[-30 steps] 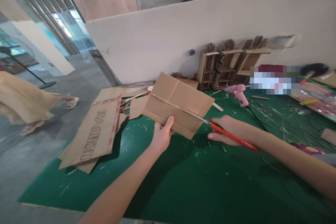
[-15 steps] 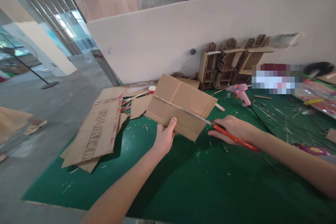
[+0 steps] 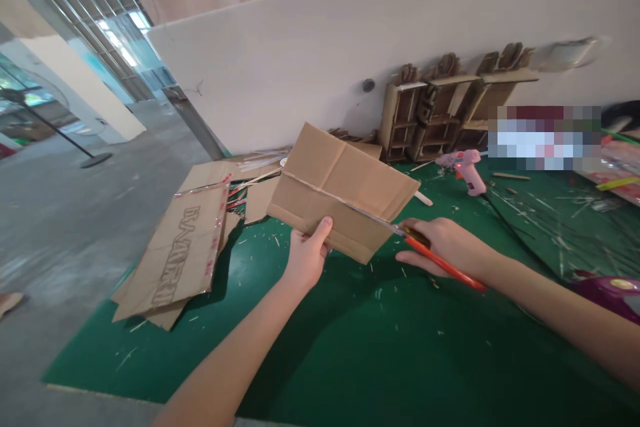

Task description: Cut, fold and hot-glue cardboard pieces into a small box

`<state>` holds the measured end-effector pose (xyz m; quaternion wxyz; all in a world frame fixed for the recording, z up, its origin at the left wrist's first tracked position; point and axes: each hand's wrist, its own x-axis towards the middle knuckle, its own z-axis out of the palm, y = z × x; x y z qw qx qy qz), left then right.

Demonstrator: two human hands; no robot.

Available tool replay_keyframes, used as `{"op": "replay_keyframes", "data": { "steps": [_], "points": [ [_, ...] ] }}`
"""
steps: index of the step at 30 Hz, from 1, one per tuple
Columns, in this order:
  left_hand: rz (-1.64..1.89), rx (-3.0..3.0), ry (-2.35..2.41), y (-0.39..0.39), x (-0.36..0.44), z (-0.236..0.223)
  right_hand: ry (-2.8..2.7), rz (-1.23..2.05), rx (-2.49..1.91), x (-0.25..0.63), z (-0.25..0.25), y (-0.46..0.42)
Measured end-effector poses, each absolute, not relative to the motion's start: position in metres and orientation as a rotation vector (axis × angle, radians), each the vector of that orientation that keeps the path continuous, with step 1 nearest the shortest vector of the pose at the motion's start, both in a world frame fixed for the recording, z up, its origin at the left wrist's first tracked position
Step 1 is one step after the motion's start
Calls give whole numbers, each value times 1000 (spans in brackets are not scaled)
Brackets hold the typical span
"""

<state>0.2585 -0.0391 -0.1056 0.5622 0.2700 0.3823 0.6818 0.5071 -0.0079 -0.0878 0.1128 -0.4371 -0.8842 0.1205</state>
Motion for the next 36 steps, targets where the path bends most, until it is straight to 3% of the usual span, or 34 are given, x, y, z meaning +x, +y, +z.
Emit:
{"op": "replay_keyframes", "data": {
  "steps": [5, 7, 13, 25, 36],
  "points": [
    [1609, 535, 872, -39, 254, -102, -2369, 991, -1334, 518, -87, -6],
    [1614, 508, 866, -39, 252, -101, -2321, 1061, -1359, 522, -88, -5],
    [1638, 502, 884, -37, 247, -100, -2498, 752, -1530, 520, -81, -12],
    [1659, 730, 973, -37, 241, -111, -2727, 840, -1374, 515, -52, -17],
    [1664, 672, 970, -38, 245, -112, -2729, 537, -1368, 516, -81, -12]
  ]
}}
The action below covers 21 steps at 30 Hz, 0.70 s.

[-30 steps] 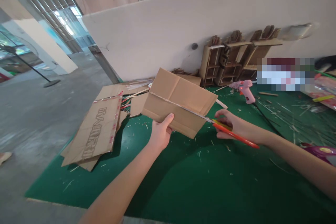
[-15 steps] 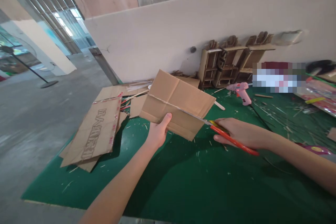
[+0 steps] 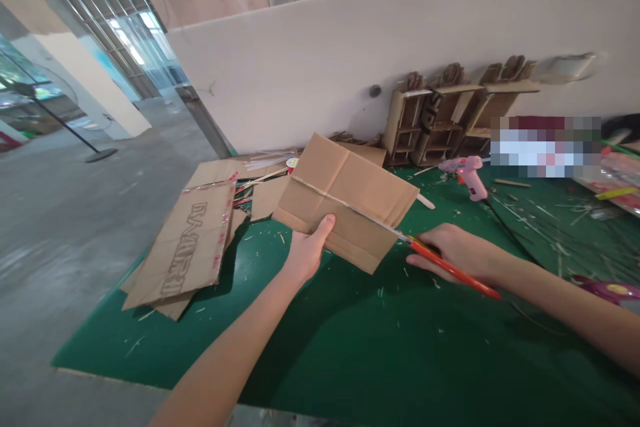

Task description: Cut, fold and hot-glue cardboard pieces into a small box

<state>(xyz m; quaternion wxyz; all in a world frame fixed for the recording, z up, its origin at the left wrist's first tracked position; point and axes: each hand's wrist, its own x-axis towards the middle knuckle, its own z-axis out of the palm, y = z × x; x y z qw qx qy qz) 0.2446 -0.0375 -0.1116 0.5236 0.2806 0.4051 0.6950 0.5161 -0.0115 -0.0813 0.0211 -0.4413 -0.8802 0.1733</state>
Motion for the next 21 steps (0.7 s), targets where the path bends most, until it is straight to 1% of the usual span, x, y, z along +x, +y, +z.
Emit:
{"op": "replay_keyframes", "data": {
  "steps": [13, 21],
  "points": [
    [1682, 637, 994, -36, 247, -106, -2792, 379, -1372, 515, -95, -6],
    [1620, 548, 948, -37, 248, -103, -2700, 520, -1366, 521, -104, -6]
  ]
}}
